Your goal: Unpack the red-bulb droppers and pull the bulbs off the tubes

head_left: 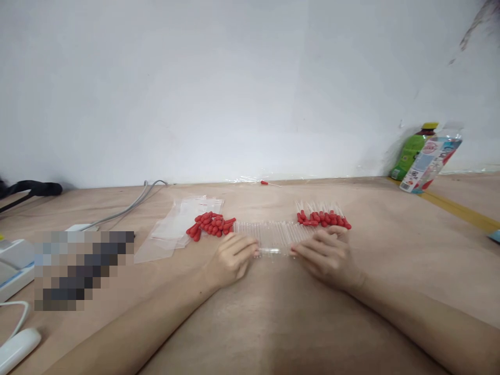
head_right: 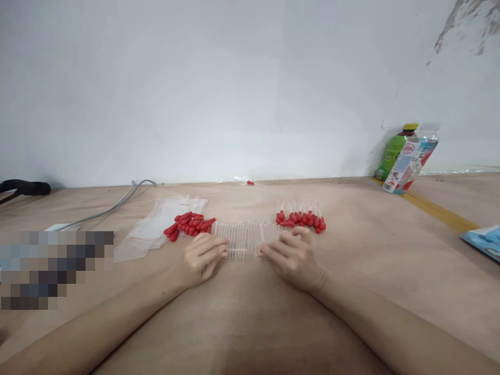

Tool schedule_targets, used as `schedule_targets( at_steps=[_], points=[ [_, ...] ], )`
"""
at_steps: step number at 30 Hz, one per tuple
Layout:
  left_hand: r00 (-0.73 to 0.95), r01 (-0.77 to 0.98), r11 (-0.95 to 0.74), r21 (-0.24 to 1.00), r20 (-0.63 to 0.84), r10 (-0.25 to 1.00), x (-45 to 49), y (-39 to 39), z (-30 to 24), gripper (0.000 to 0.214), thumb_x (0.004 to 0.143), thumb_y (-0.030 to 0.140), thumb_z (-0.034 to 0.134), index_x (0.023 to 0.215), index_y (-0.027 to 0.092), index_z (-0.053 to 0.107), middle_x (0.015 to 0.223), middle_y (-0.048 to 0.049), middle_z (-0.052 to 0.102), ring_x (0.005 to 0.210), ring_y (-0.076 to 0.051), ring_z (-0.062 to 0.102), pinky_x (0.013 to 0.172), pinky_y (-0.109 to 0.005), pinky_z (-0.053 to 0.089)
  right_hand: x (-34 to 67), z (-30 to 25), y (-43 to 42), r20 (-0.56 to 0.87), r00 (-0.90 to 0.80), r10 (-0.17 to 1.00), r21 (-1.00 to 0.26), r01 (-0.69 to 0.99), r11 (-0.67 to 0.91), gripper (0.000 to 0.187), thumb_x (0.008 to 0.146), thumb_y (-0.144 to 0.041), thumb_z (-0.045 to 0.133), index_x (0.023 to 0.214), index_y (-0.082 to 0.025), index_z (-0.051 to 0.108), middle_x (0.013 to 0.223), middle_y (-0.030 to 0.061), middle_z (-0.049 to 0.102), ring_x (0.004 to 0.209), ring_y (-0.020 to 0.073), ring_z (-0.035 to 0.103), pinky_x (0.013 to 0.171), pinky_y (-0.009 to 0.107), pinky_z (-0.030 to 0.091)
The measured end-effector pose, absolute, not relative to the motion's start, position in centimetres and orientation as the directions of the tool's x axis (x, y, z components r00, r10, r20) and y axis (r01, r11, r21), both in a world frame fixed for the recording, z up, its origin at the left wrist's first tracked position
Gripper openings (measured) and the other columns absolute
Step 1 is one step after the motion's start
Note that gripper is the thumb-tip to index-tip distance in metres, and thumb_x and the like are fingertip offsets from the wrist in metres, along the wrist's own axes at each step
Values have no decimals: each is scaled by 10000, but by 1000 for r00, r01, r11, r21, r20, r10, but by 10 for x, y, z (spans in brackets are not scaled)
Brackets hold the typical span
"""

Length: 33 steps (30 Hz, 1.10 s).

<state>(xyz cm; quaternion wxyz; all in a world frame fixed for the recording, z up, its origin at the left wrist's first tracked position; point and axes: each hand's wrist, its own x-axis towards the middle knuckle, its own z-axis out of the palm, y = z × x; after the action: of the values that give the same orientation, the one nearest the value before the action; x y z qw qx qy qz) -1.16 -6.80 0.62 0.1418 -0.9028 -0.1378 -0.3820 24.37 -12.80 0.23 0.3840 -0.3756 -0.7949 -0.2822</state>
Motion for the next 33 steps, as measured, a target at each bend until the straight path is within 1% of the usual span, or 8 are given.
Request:
schedule_targets(
  at_steps=[5, 8, 13, 19, 23, 26, 29, 33],
  points=[
    [493, 539, -840, 58, 787, 371, -28, -50, 2, 254, 838, 101, 447, 1058, 177, 550, 930, -73, 516, 810, -142, 545, 670, -269, 490, 289, -8, -104, 817, -134, 561, -218, 828, 516, 152, 818, -256, 531, 912, -229, 647, 805, 38, 619, 706, 139, 556, 646, 289, 434],
    [454, 608, -790, 77, 783, 426, -28, -46, 2, 318, 849, 99, 402, 1135, 178, 517, 893, -65, 457, 830, -152, 506, 712, -296, 481, 304, -10, -97, 783, -72, 618, -298, 828, 474, 203, 835, -263, 482, 959, -210, 634, 828, 62, 564, 735, 156, 549, 638, 295, 469],
    [471, 576, -816, 48, 797, 379, -26, -48, 2, 335, 847, 92, 408, 1154, 192, 498, 798, -27, 438, 729, -125, 475, 672, -261, 461, 310, -10, -98, 721, -138, 679, -297, 824, 483, 193, 823, -232, 471, 970, -187, 588, 836, 63, 555, 713, 153, 539, 576, 276, 464],
    [486, 563, -825, 35, 794, 365, -25, -50, 5, 122, 827, 91, 452, 889, 167, 525, 753, -13, 495, 691, -112, 493, 643, -225, 436, 315, -13, -100, 655, -177, 734, -305, 827, 472, 57, 810, -230, 473, 801, -193, 515, 728, 22, 538, 616, 133, 491, 534, 263, 414],
    [510, 569, -822, -12, 789, 341, -23, -48, 3, 112, 814, 82, 439, 784, 169, 503, 672, 3, 468, 625, -107, 471, 586, -212, 417, 318, -13, -100, 646, -169, 744, -314, 830, 461, 52, 804, -232, 475, 791, -197, 512, 723, 21, 553, 620, 134, 490, 503, 248, 380],
    [530, 569, -821, -45, 783, 324, -23, -45, 1, 128, 803, 73, 432, 777, 170, 511, 667, 2, 487, 612, -106, 480, 576, -208, 416, 319, -13, -99, 658, -190, 729, -233, 869, 437, 82, 798, -252, 493, 754, -204, 542, 705, 12, 584, 647, 147, 509, 603, 290, 375],
    [533, 574, -818, -48, 780, 328, -22, -43, -2, 135, 791, 73, 442, 817, 169, 534, 682, -4, 519, 609, -104, 500, 567, -203, 421, 319, -14, -99, 687, -187, 702, -120, 924, 364, 104, 781, -286, 530, 716, -225, 584, 696, -8, 626, 689, 165, 531, 705, 344, 322],
    [557, 547, -837, 3, 745, 367, -22, -44, -3, 126, 797, 106, 463, 848, 171, 557, 743, -20, 573, 654, -109, 539, 608, -212, 451, 318, -15, -98, 703, -174, 690, -72, 947, 313, 137, 791, -336, 537, 735, -250, 628, 733, -27, 662, 718, 162, 538, 719, 340, 275]
  ],
)
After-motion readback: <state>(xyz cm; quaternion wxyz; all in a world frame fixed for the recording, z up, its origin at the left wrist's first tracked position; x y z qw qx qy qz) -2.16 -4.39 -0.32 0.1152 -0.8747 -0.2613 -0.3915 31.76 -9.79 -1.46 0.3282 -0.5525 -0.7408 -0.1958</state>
